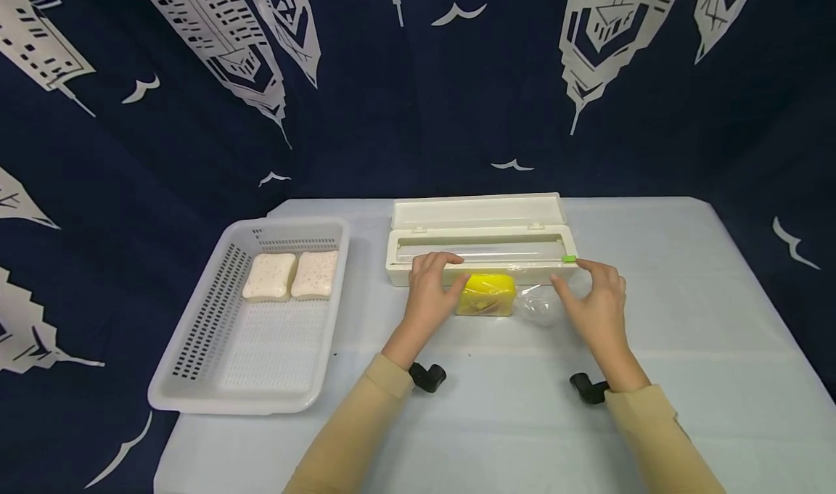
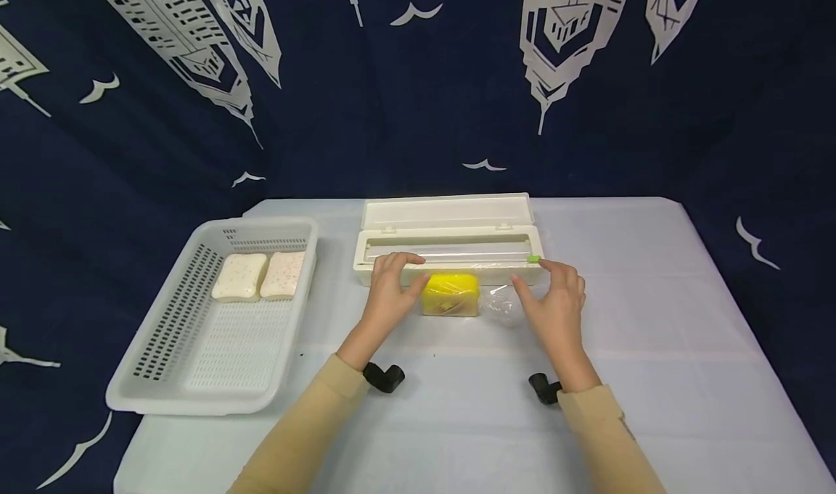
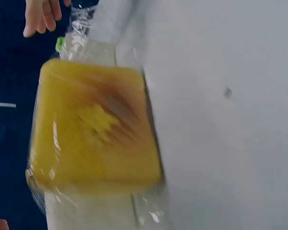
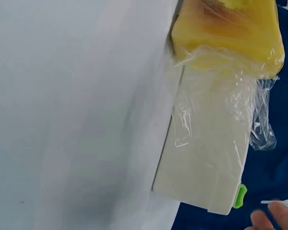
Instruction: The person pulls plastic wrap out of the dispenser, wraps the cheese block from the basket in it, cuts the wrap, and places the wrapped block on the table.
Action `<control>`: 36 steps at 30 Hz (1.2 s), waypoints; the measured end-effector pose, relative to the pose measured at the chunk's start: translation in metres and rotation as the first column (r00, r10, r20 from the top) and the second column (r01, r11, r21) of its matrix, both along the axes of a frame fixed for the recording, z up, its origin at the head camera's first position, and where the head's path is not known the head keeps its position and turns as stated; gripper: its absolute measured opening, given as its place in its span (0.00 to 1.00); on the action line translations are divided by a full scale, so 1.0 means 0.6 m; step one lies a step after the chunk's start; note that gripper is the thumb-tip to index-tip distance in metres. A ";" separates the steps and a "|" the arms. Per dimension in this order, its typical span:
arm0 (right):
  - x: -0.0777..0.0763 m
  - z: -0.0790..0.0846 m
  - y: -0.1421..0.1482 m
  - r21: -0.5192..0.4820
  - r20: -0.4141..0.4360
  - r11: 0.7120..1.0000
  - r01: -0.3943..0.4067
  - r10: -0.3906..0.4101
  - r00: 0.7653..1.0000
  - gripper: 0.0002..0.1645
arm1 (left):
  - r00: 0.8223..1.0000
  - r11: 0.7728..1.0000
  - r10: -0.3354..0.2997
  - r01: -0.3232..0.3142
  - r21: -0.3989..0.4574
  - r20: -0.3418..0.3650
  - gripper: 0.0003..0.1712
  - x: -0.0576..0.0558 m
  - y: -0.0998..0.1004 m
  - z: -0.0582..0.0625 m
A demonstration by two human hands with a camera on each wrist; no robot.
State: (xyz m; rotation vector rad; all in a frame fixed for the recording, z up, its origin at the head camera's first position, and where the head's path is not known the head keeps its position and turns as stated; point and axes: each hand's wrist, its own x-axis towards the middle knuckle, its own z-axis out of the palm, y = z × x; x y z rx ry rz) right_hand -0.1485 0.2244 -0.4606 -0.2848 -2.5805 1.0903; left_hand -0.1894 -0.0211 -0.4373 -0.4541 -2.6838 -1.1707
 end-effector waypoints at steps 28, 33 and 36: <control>-0.092 -0.014 0.051 0.033 0.329 0.978 -0.205 0.183 0.926 0.44 | 0.958 0.936 -0.225 0.263 -0.236 0.177 0.14 -0.069 0.225 0.013; -0.098 -0.015 0.063 0.104 0.323 0.965 -0.240 0.196 0.926 0.37 | 0.972 0.936 -0.190 0.222 -0.275 0.137 0.12 -0.070 0.250 0.006; -0.102 -0.015 0.067 0.122 0.319 0.960 -0.251 0.202 0.926 0.33 | 0.977 0.940 -0.165 0.197 -0.277 0.134 0.12 -0.071 0.261 -0.002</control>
